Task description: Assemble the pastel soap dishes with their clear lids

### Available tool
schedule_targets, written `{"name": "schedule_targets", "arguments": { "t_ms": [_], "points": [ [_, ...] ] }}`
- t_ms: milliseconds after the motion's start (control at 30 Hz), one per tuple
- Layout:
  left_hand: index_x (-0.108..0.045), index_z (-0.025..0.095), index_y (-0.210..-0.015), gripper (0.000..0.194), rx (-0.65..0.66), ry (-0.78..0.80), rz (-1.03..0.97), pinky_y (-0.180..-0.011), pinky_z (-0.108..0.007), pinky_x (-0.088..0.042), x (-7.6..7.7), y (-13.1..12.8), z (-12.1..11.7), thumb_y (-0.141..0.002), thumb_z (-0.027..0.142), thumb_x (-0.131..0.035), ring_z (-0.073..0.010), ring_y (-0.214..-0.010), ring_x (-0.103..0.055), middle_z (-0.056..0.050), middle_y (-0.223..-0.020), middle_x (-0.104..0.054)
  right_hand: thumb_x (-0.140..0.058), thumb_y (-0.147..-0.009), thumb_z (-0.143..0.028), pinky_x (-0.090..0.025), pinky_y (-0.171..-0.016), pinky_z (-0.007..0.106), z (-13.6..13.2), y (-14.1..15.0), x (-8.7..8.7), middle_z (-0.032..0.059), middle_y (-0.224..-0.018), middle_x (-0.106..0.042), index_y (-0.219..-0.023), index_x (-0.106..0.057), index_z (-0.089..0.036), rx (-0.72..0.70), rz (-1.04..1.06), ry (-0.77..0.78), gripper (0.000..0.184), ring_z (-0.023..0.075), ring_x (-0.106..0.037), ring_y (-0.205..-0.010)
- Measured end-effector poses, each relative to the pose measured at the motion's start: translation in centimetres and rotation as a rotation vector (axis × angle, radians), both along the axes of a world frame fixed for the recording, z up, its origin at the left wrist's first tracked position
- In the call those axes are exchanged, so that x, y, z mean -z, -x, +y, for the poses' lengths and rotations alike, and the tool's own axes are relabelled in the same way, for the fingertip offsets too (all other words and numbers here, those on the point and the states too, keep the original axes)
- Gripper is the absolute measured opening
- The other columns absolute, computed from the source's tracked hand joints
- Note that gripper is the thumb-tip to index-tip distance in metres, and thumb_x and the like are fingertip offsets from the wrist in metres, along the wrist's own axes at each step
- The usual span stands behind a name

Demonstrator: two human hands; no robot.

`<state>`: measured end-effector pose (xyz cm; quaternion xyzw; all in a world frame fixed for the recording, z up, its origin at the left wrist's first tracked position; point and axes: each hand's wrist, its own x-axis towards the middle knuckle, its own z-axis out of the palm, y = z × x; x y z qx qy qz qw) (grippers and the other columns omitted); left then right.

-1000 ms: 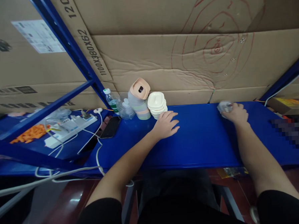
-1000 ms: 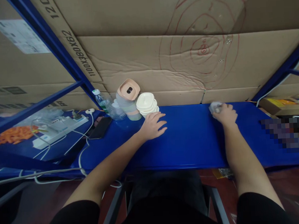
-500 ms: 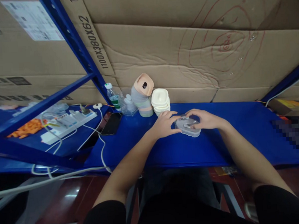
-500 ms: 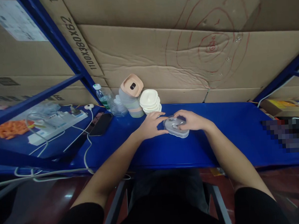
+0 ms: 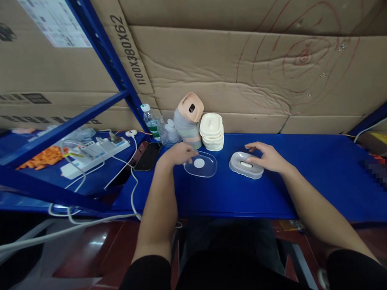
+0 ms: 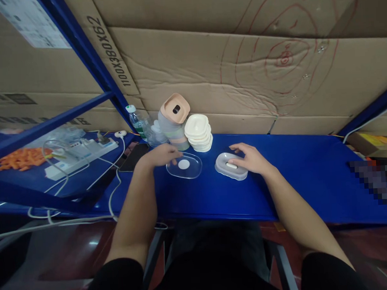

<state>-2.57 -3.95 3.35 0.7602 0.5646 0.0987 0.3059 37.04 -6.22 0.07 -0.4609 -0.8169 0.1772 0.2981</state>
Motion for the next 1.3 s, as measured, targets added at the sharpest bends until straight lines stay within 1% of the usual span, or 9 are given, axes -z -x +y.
{"name": "schedule_targets", "arguments": {
  "t_ms": [167, 467, 567, 700, 800, 867, 1033, 1200, 1300],
  "points": [
    [-0.071, 0.022, -0.068, 0.044, -0.286, 0.046, 0.259, -0.063, -0.029, -0.047, 0.8, 4.2, 1.3, -0.080, 0.064, -0.071, -0.0197, -0.063, -0.066, -0.005, -0.065, -0.072, -0.077, -0.087, -0.059, -0.060, -0.088, 0.049, 1.2, -0.7, 0.8, 0.0088, -0.114, -0.081, -0.118, -0.078, -0.028, 0.041, -0.178, 0.047, 0.045, 0.0321, -0.076, -0.099],
    [-0.072, 0.021, -0.075, 0.066, -0.427, -0.115, 0.355, -0.072, -0.036, -0.047, -1.3, 3.2, -0.7, -0.084, 0.085, -0.056, -0.0336, -0.089, -0.072, -0.012, -0.075, -0.072, -0.066, -0.093, -0.041, -0.052, -0.074, 0.037, 1.5, -0.8, 1.7, 0.0061, -0.103, -0.083, -0.099, -0.080, -0.027, 0.113, -0.359, 0.097, 0.021, 0.0286, -0.076, -0.092],
    [-0.071, 0.021, -0.072, 0.066, -0.317, -0.192, 0.293, -0.072, -0.036, -0.045, -1.7, 1.7, -1.3, -0.090, 0.082, -0.052, -0.0316, -0.088, -0.072, -0.012, -0.080, -0.074, -0.063, -0.094, -0.042, -0.051, -0.071, 0.036, 1.5, -0.3, 1.9, 0.0046, -0.097, -0.083, -0.097, -0.079, -0.027, 0.138, -0.286, 0.079, 0.022, 0.0268, -0.075, -0.086],
    [-0.077, 0.023, -0.094, 0.049, -0.008, -0.208, 0.076, -0.075, -0.034, -0.048, -0.6, -2.5, -1.7, -0.084, 0.070, -0.072, -0.0267, -0.091, -0.073, -0.006, -0.093, -0.079, -0.061, -0.095, -0.048, -0.053, -0.072, 0.037, 1.0, 1.2, 2.0, 0.0033, -0.091, -0.082, -0.093, -0.076, -0.027, 0.133, -0.029, 0.085, 0.026, 0.0249, -0.073, -0.080],
    [-0.064, 0.023, -0.141, 0.082, 0.198, -0.162, -0.107, -0.084, -0.037, -0.054, 1.1, -6.0, -1.8, -0.073, 0.062, -0.087, -0.0286, -0.099, -0.075, -0.008, -0.110, -0.080, -0.063, -0.095, -0.054, -0.054, -0.074, 0.038, 0.4, 2.7, 2.3, 0.0042, -0.093, -0.081, -0.093, -0.074, -0.027, 0.154, 0.167, 0.113, 0.030, 0.0254, -0.072, -0.082],
    [-0.057, 0.023, -0.149, 0.090, 0.281, -0.205, -0.187, -0.087, -0.040, -0.056, 2.3, -7.7, -1.8, -0.072, 0.059, -0.089, -0.0310, -0.105, -0.075, -0.010, -0.118, -0.079, -0.063, -0.095, -0.057, -0.054, -0.075, 0.039, 0.1, 3.5, 2.5, 0.0046, -0.094, -0.080, -0.094, -0.074, -0.027, 0.150, 0.256, 0.135, 0.032, 0.0255, -0.072, -0.084],
    [-0.070, 0.026, -0.133, 0.070, 0.332, -0.293, -0.067, -0.082, -0.039, -0.056, 4.2, -9.2, -1.6, -0.075, 0.060, -0.088, -0.0317, -0.097, -0.076, -0.006, -0.105, -0.079, -0.066, -0.090, -0.063, -0.053, -0.076, 0.038, 0.4, 3.5, 2.7, 0.0038, -0.090, -0.076, -0.092, -0.070, -0.026, 0.222, 0.434, 0.122, 0.037, 0.0242, -0.068, -0.082],
    [-0.073, 0.024, -0.133, 0.074, 0.329, -0.295, 0.110, -0.088, -0.035, -0.054, 4.8, -9.1, -1.5, -0.075, 0.069, -0.083, -0.0305, -0.108, -0.074, -0.006, -0.108, -0.079, -0.072, -0.081, -0.058, -0.050, -0.069, 0.035, 2.2, 1.9, 3.0, 0.0017, -0.085, -0.069, -0.088, -0.063, -0.026, 0.429, 0.726, 0.170, 0.034, 0.0211, -0.061, -0.075],
    [-0.073, 0.025, -0.133, 0.080, 0.313, -0.297, 0.152, -0.087, -0.034, -0.052, 5.0, -8.8, -1.2, -0.069, 0.070, -0.087, -0.0310, -0.109, -0.073, -0.006, -0.110, -0.079, -0.071, -0.081, -0.059, -0.051, -0.070, 0.035, 3.1, 1.2, 3.5, 0.0019, -0.087, -0.069, -0.090, -0.060, -0.027, 0.476, 0.777, 0.235, 0.036, 0.0217, -0.062, -0.077]
  ]
}}
